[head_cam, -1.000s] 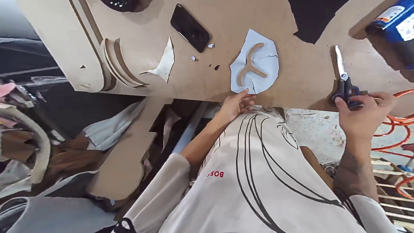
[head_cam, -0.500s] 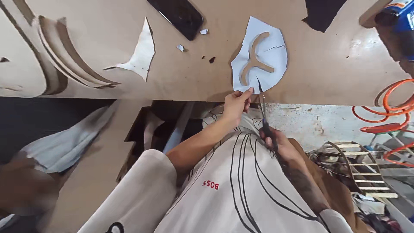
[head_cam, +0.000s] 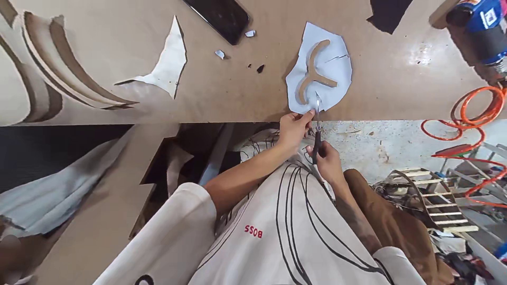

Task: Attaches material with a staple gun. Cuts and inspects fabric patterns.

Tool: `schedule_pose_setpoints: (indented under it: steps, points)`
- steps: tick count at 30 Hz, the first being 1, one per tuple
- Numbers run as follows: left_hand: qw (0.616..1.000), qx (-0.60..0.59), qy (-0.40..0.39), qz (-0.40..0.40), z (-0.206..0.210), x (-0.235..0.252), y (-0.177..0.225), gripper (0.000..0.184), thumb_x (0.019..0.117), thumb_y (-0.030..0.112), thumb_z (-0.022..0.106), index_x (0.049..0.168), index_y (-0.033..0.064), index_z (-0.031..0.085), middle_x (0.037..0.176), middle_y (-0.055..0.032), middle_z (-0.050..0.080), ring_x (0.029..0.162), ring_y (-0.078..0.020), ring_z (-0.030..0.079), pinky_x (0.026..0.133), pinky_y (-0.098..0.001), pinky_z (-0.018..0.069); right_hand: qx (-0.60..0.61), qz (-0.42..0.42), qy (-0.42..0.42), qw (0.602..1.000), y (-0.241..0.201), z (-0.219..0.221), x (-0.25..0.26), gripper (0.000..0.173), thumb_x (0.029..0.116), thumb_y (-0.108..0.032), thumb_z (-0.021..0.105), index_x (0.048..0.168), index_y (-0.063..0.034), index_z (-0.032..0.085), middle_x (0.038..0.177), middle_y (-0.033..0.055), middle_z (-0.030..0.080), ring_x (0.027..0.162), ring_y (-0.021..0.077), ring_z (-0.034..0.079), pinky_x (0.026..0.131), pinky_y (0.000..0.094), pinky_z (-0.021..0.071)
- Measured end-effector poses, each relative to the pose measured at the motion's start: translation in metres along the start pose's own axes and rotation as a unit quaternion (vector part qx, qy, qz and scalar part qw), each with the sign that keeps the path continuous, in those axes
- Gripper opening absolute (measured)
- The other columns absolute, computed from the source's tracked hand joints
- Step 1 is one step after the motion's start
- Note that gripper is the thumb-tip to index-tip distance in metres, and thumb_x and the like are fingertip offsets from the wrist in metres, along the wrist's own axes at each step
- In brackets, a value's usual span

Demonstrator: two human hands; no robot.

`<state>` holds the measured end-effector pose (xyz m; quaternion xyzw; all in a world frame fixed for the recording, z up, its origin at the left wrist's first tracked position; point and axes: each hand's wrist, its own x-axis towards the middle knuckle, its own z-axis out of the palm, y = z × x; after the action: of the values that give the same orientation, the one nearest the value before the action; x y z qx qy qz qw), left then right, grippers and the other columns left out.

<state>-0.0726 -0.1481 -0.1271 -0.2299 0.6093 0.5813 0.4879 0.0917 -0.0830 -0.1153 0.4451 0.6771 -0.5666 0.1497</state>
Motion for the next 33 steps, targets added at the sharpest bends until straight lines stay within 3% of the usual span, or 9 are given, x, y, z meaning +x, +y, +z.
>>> schedule_pose_setpoints:
  steps: [6,13,17,19,24,28,33]
  points:
    - [1.000,0.015,-0.025,-0.006,-0.008,0.003,0.004,0.031,0.0958,0.026,0.075,0.090,-0.0022,0.066,0.068,-0.0074,0.064,0.055,-0.0141,0.059,0.055,-0.0272,0.0545,-0.010,-0.009,-0.007,1.000,-0.009,-0.014,0.010,0.040,0.0939,-0.047,0.072,0.089,-0.0072,0.066,0.071,-0.0006,0.060,0.060,0.0083,0.057,0.058,0.0285,0.0499]
    - [0.998,0.033,-0.050,0.009,-0.012,0.005,0.006,0.026,0.0975,0.020,0.072,0.091,-0.0042,0.067,0.066,-0.0078,0.063,0.055,-0.0152,0.060,0.056,-0.0294,0.0557,-0.031,-0.005,-0.018,0.999,-0.013,-0.025,0.016,0.044,0.0925,-0.050,0.072,0.091,-0.0060,0.067,0.074,0.0009,0.061,0.064,0.0098,0.058,0.061,0.0312,0.0510]
    - [0.998,0.043,-0.054,-0.011,-0.016,0.003,0.010,0.030,0.1012,0.024,0.067,0.098,-0.0059,0.068,0.078,-0.0115,0.071,0.059,-0.0165,0.064,0.057,-0.0306,0.0579,-0.016,0.000,-0.044,0.999,-0.014,-0.030,0.015,0.050,0.0884,-0.057,0.073,0.097,-0.0073,0.067,0.077,0.0003,0.062,0.067,0.0095,0.059,0.063,0.0319,0.0521]
    - [0.998,0.031,-0.045,-0.010,-0.023,-0.005,0.016,0.038,0.1052,0.032,0.060,0.105,-0.0057,0.066,0.089,-0.0139,0.076,0.064,-0.0185,0.070,0.061,-0.0327,0.0606,-0.004,0.003,-0.078,0.997,-0.008,-0.040,0.009,0.052,0.0897,-0.058,0.072,0.101,-0.0072,0.066,0.079,0.0007,0.062,0.068,0.0097,0.059,0.063,0.0318,0.0519]
    - [1.000,-0.004,-0.006,0.020,-0.052,-0.013,0.019,0.030,0.1067,0.022,0.057,0.116,-0.0055,0.064,0.097,-0.0164,0.076,0.072,-0.0235,0.074,0.068,-0.0372,0.0642,0.017,0.018,-0.214,0.976,0.013,-0.091,0.004,0.049,0.0872,-0.059,0.074,0.095,-0.0113,0.066,0.075,-0.0046,0.059,0.065,0.0055,0.054,0.059,0.0271,0.0470]
    - [0.999,0.012,-0.007,0.043,-0.065,-0.015,0.014,0.032,0.1053,0.025,0.060,0.120,-0.0023,0.065,0.101,-0.0142,0.077,0.076,-0.0247,0.075,0.070,-0.0390,0.0651,-0.036,0.024,-0.309,0.950,-0.009,-0.116,0.042,0.044,0.0868,-0.055,0.076,0.097,-0.0130,0.066,0.079,-0.0067,0.060,0.069,0.0028,0.055,0.063,0.0241,0.0481]
    - [0.999,0.005,-0.015,0.038,-0.069,-0.025,0.002,0.030,0.1062,0.023,0.059,0.125,-0.0002,0.065,0.106,-0.0129,0.075,0.076,-0.0240,0.075,0.068,-0.0402,0.0658,-0.107,0.034,-0.375,0.920,-0.054,-0.112,0.087,0.043,0.0843,-0.051,0.080,0.100,-0.0124,0.068,0.085,-0.0052,0.065,0.077,0.0032,0.060,0.071,0.0235,0.0517]
